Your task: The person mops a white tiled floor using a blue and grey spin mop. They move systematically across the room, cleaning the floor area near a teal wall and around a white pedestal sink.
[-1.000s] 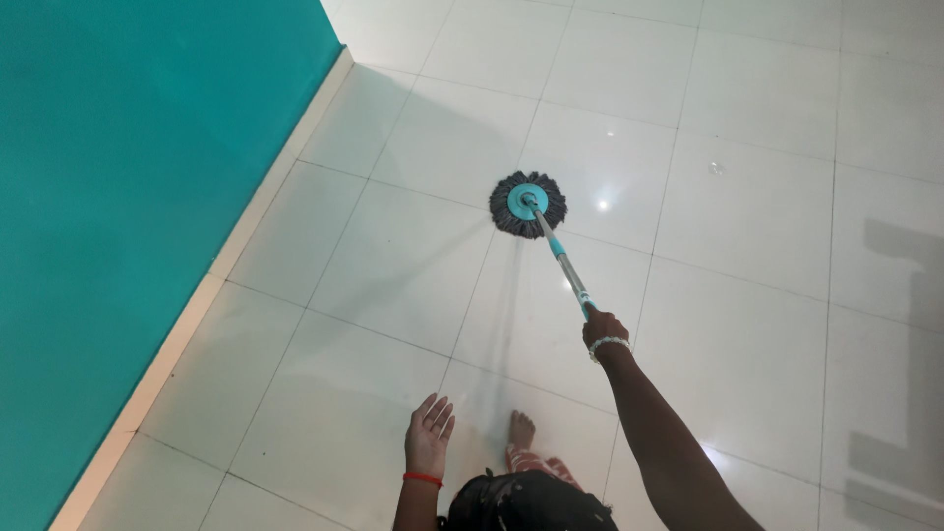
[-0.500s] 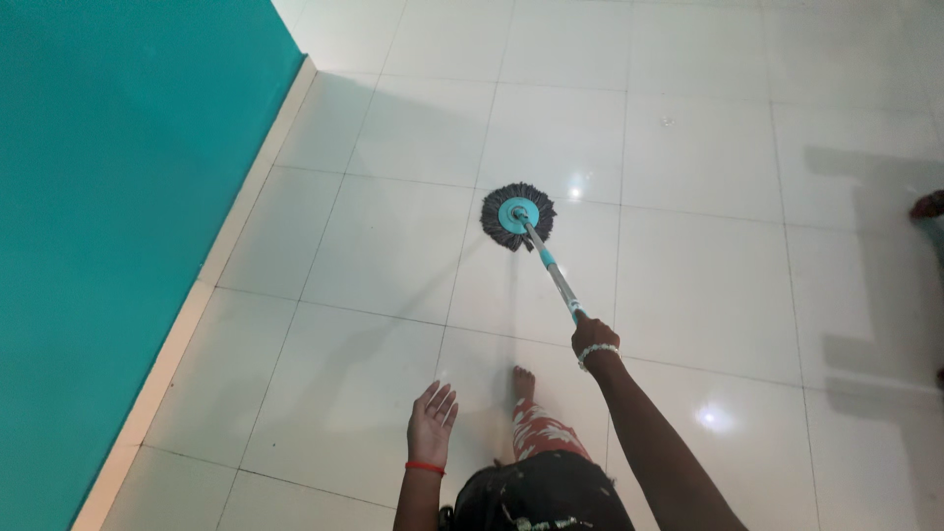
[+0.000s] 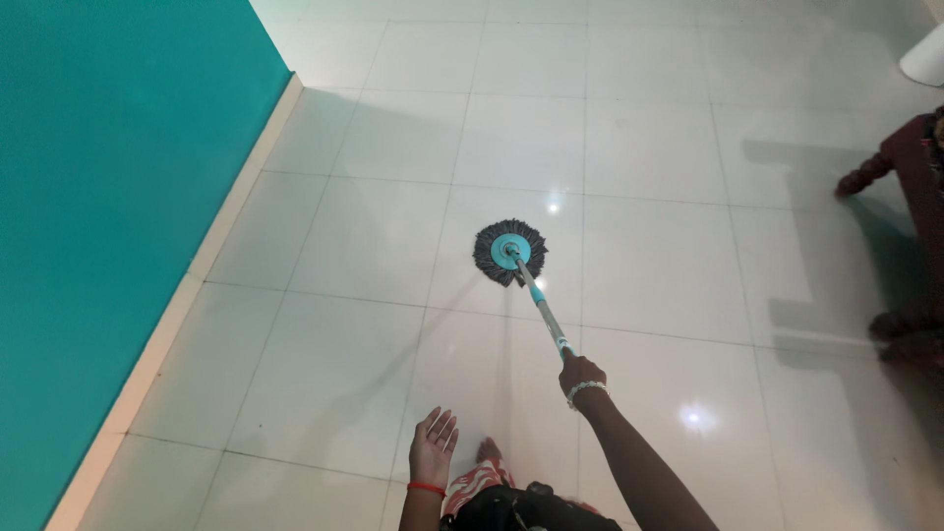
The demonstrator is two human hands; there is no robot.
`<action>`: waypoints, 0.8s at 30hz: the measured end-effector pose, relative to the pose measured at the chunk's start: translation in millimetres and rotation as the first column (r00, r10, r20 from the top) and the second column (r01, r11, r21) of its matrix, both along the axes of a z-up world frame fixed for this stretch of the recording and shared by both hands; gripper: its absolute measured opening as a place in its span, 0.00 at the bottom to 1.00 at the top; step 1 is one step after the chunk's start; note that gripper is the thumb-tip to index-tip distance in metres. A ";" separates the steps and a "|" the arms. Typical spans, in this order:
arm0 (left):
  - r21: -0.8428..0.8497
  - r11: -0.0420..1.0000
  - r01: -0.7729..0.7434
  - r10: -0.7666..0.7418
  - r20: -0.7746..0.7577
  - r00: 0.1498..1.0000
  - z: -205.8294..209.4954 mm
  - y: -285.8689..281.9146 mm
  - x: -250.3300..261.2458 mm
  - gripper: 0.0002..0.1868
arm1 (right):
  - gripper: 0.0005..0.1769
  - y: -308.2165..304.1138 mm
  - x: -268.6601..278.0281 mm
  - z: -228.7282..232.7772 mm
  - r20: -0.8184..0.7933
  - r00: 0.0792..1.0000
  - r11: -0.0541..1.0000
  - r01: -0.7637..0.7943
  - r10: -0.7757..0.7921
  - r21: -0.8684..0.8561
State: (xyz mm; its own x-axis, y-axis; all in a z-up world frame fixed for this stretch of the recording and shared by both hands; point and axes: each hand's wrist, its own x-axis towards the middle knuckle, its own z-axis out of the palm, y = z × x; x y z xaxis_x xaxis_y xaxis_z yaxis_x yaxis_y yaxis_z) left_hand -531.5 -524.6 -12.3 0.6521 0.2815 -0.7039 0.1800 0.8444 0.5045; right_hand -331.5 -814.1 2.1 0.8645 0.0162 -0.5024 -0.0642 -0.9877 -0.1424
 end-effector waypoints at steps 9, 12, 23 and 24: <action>-0.047 0.999 0.007 -0.005 0.041 0.999 -2.0 -100.4 -114.8 0.26 | 0.21 -83.7 -142.5 27.4 -0.020 1.000 1.000 -0.023 0.023 0.020; -0.047 0.998 0.038 -0.038 -0.015 0.999 4.9 -125.7 -156.0 0.26 | 0.22 -107.9 -190.7 32.7 -0.019 0.999 1.000 -0.031 0.031 0.007; 0.023 0.994 0.106 -0.105 -0.043 0.994 64.9 -149.3 -271.0 0.27 | 0.23 -124.7 -351.7 37.8 -0.054 0.998 1.000 -0.021 0.021 0.000; 0.025 0.993 0.114 -0.113 -0.044 0.993 66.9 -148.0 -283.9 0.27 | 0.22 -123.8 -366.4 34.4 -0.021 0.999 0.999 -0.035 0.035 -0.004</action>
State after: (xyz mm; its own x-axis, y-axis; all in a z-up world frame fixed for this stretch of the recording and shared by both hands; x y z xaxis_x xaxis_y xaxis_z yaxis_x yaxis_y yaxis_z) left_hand -815.4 -672.6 54.7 0.6505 0.2271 -0.7248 0.2959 0.8031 0.5172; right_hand -697.9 -937.9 36.5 0.8526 0.0442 -0.5207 -0.0322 -0.9901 -0.1367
